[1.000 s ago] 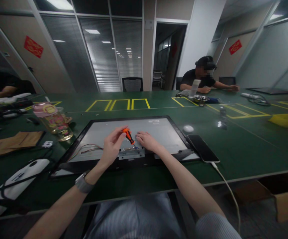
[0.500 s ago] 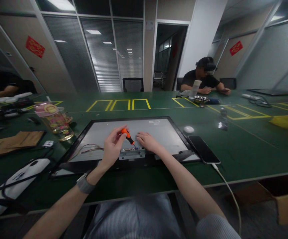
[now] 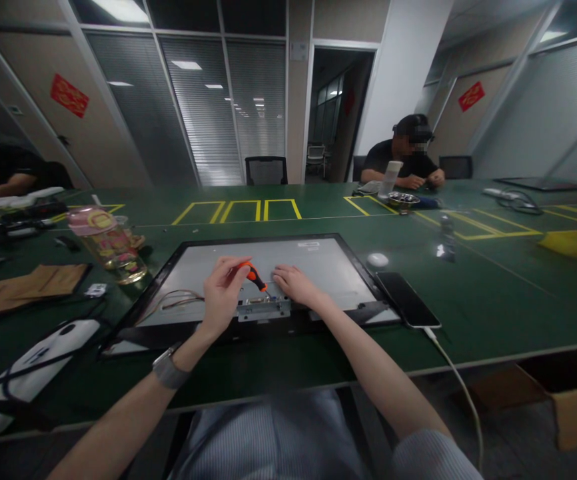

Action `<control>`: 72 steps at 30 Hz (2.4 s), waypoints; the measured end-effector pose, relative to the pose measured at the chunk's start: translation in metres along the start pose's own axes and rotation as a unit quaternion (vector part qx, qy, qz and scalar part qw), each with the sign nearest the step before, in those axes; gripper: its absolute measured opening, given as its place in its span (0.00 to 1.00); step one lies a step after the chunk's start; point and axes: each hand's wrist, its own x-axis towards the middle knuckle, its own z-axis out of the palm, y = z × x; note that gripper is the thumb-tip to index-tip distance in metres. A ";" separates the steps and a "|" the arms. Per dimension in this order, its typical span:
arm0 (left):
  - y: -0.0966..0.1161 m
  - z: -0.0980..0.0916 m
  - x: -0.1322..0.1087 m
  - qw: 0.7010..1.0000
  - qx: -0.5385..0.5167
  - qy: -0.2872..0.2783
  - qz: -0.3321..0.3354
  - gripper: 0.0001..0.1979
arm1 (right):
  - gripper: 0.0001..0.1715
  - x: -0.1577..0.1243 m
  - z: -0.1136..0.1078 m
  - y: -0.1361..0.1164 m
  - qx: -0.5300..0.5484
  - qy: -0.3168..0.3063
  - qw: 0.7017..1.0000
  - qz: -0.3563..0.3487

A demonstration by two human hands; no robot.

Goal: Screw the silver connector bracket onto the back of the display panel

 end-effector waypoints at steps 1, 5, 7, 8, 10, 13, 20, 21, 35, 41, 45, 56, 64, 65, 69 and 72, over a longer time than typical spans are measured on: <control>-0.001 0.000 0.000 1.000 -0.001 0.006 -0.001 0.09 | 0.25 0.000 0.000 0.000 0.000 -0.002 1.000 0.001; -0.001 0.000 -0.001 1.000 -0.009 -0.009 -0.009 0.12 | 0.24 0.000 0.000 -0.001 0.007 0.003 1.000 -0.004; 0.001 0.000 -0.001 0.999 -0.021 -0.031 -0.008 0.13 | 0.24 0.000 0.001 0.000 0.010 0.006 1.000 -0.008; 0.001 0.000 -0.001 0.999 -0.029 -0.042 -0.009 0.14 | 0.24 0.000 0.001 0.000 0.011 0.006 1.000 -0.010; 0.002 0.001 -0.002 0.998 -0.038 -0.050 -0.014 0.14 | 0.23 0.001 0.002 0.001 0.010 0.005 1.000 -0.013; 0.000 0.001 -0.001 0.999 -0.026 -0.028 -0.014 0.11 | 0.24 0.001 0.002 0.002 0.002 0.003 1.000 -0.008; 0.001 -0.001 0.002 1.000 -0.002 -0.018 -0.002 0.12 | 0.24 0.001 0.003 0.003 0.000 0.001 1.000 -0.007; 0.003 0.000 0.001 1.000 -0.008 -0.026 -0.001 0.13 | 0.24 0.001 0.003 0.003 -0.001 0.002 1.000 -0.009; 0.001 0.001 0.001 0.998 -0.043 -0.026 -0.035 0.12 | 0.24 0.002 0.005 0.006 0.004 0.008 1.000 -0.015; -0.001 0.002 -0.002 0.998 -0.044 -0.033 -0.039 0.13 | 0.24 0.002 0.005 0.005 0.002 0.005 1.000 -0.020; -0.004 0.002 0.000 0.999 -0.017 0.004 -0.026 0.11 | 0.24 0.002 0.005 0.005 0.004 0.012 1.000 -0.016; -0.003 0.001 0.001 0.999 -0.021 -0.006 -0.024 0.11 | 0.24 0.000 0.001 0.002 -0.006 0.000 1.000 -0.010; 0.000 0.000 0.002 0.999 -0.025 -0.023 -0.024 0.10 | 0.24 0.000 0.001 0.002 -0.005 0.005 1.000 -0.009; 0.002 -0.001 0.003 0.999 -0.028 -0.034 -0.025 0.10 | 0.24 0.000 0.001 0.002 -0.006 0.003 1.000 -0.010; 0.003 -0.002 0.003 0.996 -0.043 -0.075 -0.035 0.13 | 0.25 0.000 0.001 0.001 -0.003 0.003 1.000 -0.009; -0.001 -0.001 0.003 0.998 -0.035 -0.051 -0.029 0.11 | 0.25 0.001 0.002 0.002 -0.005 0.004 1.000 -0.007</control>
